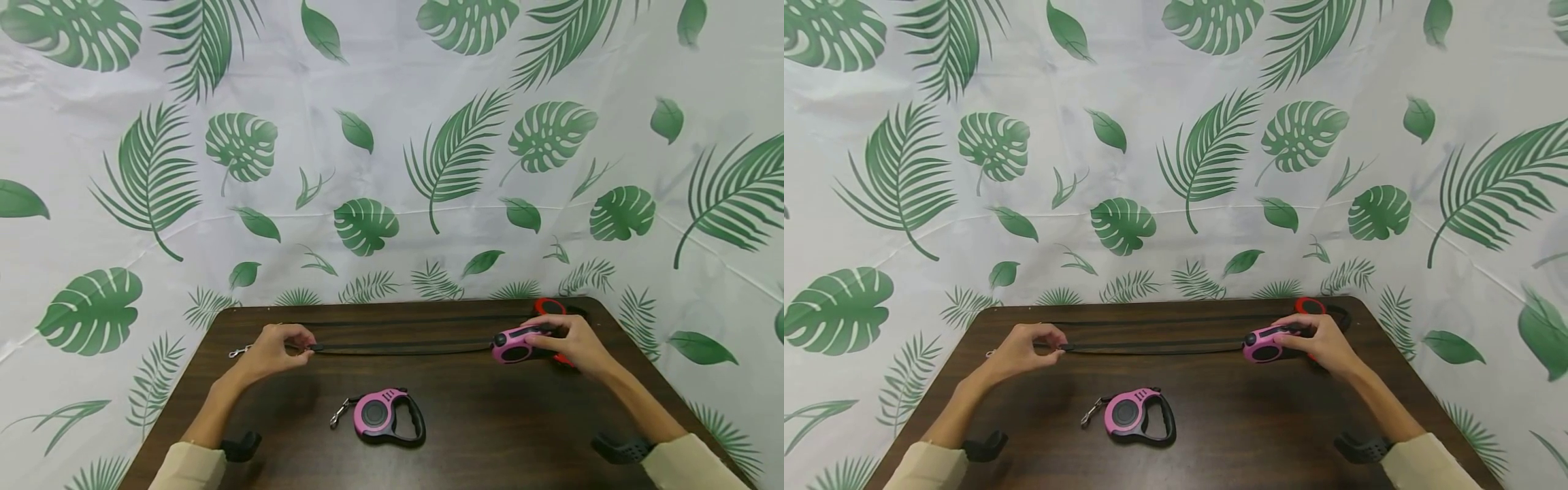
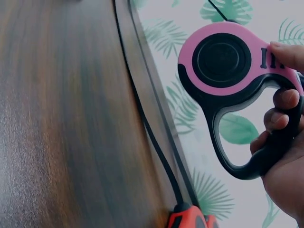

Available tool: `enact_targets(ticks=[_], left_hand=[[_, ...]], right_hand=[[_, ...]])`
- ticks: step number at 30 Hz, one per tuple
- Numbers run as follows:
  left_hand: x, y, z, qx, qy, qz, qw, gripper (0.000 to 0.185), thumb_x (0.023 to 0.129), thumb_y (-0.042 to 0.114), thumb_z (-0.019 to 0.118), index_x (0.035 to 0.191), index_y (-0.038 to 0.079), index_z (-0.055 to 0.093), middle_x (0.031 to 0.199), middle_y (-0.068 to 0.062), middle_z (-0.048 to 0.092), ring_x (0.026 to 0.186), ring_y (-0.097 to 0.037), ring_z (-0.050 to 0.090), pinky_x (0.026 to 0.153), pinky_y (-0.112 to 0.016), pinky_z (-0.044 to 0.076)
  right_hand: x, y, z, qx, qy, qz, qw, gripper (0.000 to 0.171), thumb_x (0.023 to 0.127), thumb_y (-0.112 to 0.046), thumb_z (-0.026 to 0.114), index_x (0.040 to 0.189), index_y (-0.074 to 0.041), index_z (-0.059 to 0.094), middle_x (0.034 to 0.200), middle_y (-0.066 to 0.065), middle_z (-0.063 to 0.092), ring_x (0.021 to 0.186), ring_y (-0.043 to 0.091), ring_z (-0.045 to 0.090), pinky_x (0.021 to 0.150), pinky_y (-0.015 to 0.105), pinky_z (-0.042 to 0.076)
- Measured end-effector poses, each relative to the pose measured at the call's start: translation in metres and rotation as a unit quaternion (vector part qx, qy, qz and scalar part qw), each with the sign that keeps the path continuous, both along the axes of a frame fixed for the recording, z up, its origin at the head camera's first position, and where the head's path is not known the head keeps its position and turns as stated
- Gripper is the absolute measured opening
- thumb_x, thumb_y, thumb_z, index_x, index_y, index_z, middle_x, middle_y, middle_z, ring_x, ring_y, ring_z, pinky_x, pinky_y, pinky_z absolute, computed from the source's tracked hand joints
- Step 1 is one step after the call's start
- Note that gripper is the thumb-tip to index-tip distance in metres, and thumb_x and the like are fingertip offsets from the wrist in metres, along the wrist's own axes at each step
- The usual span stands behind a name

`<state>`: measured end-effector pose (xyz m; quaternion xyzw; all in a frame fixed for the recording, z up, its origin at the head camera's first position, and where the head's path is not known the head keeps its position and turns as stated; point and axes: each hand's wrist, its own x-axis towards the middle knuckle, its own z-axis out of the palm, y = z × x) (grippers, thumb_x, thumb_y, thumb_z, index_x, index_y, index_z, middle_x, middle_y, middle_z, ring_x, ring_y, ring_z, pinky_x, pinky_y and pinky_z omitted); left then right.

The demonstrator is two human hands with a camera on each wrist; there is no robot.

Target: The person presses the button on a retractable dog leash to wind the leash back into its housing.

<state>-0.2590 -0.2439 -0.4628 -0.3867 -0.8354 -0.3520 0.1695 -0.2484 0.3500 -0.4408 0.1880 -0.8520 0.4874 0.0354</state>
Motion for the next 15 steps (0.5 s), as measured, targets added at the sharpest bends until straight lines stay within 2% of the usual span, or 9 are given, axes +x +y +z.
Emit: enact_targets(ticks=[5,15], left_hand=[[-0.001,0.004,0.0,0.001,-0.003,-0.001,1.0,0.021,0.077,-0.007,0.082,0.091,0.006,0.074,0.082,0.002,0.074,0.07,-0.02,0.071,0.064,-0.041,0.061],[-0.005,0.012,-0.004,0.009,-0.003,-0.017,0.9998,0.021,0.077,-0.009,0.082,0.09,0.004,0.073,0.081,0.0,0.074,0.069,-0.021,0.07,0.063,-0.043,0.062]], right_hand=[[0.001,-0.006,-0.001,-0.013,-0.004,0.006,1.0,0.026,0.097,-0.012,0.077,0.122,-0.003,0.076,0.103,0.008,0.077,0.083,0.021,0.07,0.071,0.036,0.06],[0.0,-0.02,-0.004,-0.028,-0.003,0.014,1.0,0.024,0.097,-0.013,0.077,0.12,-0.005,0.077,0.11,0.006,0.077,0.088,0.021,0.072,0.073,0.037,0.063]])
